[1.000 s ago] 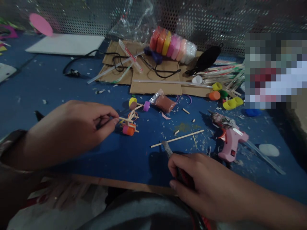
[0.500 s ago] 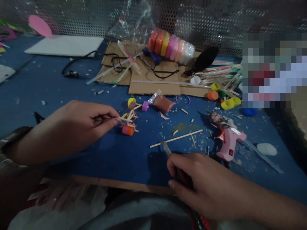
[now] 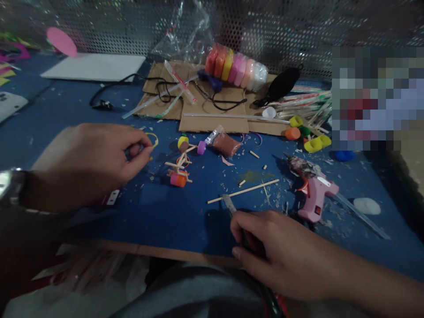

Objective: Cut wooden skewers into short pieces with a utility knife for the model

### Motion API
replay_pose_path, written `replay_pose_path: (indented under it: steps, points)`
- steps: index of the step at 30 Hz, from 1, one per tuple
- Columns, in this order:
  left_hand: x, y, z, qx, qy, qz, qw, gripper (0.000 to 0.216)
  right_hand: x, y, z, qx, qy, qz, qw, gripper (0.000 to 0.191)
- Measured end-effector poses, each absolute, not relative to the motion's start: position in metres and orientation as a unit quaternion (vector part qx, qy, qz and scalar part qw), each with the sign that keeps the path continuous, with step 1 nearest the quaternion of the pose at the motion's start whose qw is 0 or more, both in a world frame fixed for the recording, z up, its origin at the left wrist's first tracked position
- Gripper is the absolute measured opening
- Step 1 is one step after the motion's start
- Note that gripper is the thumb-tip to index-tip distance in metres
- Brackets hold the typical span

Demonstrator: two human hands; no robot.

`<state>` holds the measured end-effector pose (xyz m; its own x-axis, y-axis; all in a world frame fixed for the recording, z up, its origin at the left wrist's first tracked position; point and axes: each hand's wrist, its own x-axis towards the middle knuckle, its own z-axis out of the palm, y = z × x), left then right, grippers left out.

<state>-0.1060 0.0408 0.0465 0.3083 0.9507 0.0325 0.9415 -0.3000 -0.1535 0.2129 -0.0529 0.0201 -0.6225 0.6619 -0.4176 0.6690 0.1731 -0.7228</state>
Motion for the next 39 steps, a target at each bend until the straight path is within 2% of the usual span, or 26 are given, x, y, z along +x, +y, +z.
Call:
replay_pose_path:
  steps: [5, 8, 14, 21, 24, 26, 29, 33, 36, 39]
  points:
    - [-0.107, 0.064, 0.055, -0.786, -0.6, 0.097, 0.115, 0.052, 0.214, -0.055, 0.019, 0.439, 0.77, -0.462, -0.001, 0.006]
    - [-0.104, 0.067, 0.057, -0.794, -0.591, 0.086, 0.112, 0.055, 0.214, -0.055, 0.018, 0.439, 0.767, -0.468, 0.0, 0.006]
    - [-0.089, 0.04, 0.064, -0.818, -0.571, -0.054, -0.049, 0.042, 0.215, -0.054, 0.016, 0.438, 0.767, -0.469, -0.012, 0.008]
    - [-0.068, 0.043, 0.074, -0.82, -0.571, -0.028, -0.034, 0.037, 0.214, -0.054, 0.016, 0.435, 0.768, -0.47, -0.019, 0.008]
    - [-0.066, 0.05, 0.076, -0.827, -0.562, -0.024, -0.014, 0.042, 0.214, -0.054, 0.017, 0.433, 0.768, -0.472, -0.017, 0.008]
    - [-0.065, 0.045, 0.075, -0.845, -0.53, -0.064, 0.019, 0.047, 0.214, -0.054, 0.017, 0.435, 0.769, -0.468, -0.017, 0.008]
    - [-0.058, 0.02, 0.065, -0.887, -0.435, -0.128, 0.083, 0.033, 0.214, -0.053, 0.017, 0.435, 0.768, -0.469, -0.02, 0.007]
    - [-0.042, -0.021, 0.032, -0.961, -0.224, -0.16, 0.037, 0.029, 0.212, -0.052, 0.017, 0.437, 0.757, -0.485, -0.018, 0.011]
    - [-0.036, -0.034, 0.006, -0.955, -0.222, -0.182, 0.073, 0.017, 0.211, -0.052, 0.016, 0.442, 0.764, -0.47, -0.014, 0.013]
    - [-0.038, -0.032, -0.007, -0.961, -0.226, -0.136, 0.081, 0.021, 0.209, -0.053, 0.015, 0.448, 0.775, -0.446, -0.017, 0.013]
